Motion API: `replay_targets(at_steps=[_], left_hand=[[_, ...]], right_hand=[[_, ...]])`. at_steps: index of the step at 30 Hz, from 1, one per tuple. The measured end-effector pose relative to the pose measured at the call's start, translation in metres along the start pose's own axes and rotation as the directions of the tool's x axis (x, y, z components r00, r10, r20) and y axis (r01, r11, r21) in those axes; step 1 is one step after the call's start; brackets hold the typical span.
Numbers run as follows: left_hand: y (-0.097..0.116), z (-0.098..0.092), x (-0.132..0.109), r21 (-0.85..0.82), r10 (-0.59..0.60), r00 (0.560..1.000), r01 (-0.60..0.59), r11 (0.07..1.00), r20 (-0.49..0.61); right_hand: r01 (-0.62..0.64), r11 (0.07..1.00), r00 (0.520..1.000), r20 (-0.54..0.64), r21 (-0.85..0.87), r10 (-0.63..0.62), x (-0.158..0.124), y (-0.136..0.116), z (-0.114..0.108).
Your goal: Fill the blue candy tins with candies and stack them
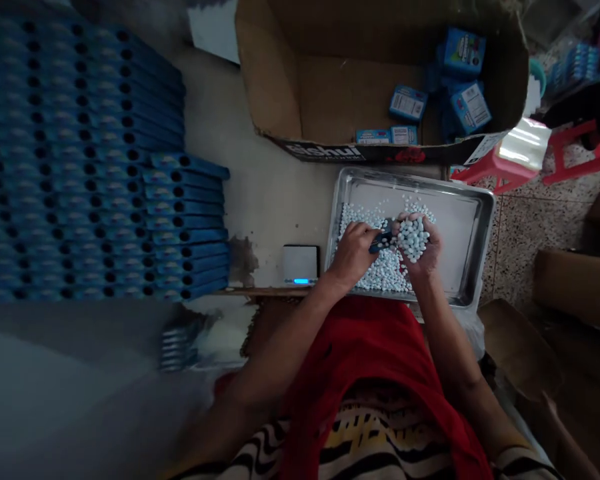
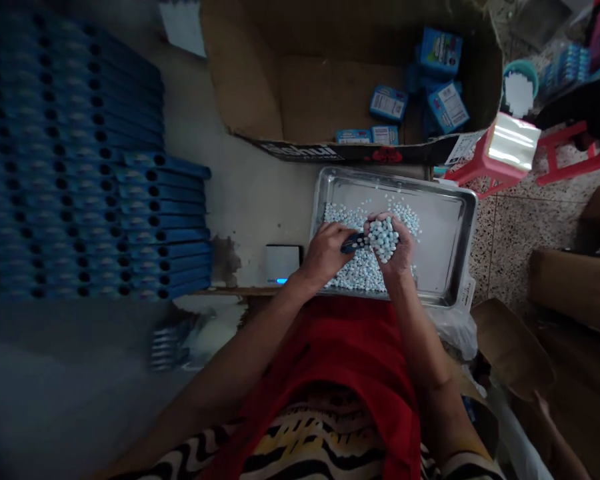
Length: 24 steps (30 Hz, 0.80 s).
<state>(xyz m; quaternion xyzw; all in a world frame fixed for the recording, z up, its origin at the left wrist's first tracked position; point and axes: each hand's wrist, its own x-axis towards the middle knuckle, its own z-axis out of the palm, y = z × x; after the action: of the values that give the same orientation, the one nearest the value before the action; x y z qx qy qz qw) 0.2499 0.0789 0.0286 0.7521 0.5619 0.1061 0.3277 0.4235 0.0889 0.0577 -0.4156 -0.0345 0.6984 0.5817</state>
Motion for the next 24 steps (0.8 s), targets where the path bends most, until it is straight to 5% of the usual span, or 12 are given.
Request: replay_targets(at_steps=[3,7,24], left_hand=[[0.006,0.004,-0.007,0.029,-0.040,0.998,0.041,0.999,-0.042],[0.010,0.005,-0.011,0.106,-0.077,0.995,0.083,0.991,-0.059],[-0.016,0.008,-0.009,-0.078,-0.146,0.986,0.139,0.987,-0.084]], right_hand=[[0.052,0.993,0.995,0.090,-0.108,-0.042,0.001,0.001,-0.004],[0.125,0.991,0.979,0.168,-0.045,-0.116,0.003,0.004,-0.003],[0.127,0.965,0.986,0.139,-0.231,-0.097,0.014,0.020,0.009]])
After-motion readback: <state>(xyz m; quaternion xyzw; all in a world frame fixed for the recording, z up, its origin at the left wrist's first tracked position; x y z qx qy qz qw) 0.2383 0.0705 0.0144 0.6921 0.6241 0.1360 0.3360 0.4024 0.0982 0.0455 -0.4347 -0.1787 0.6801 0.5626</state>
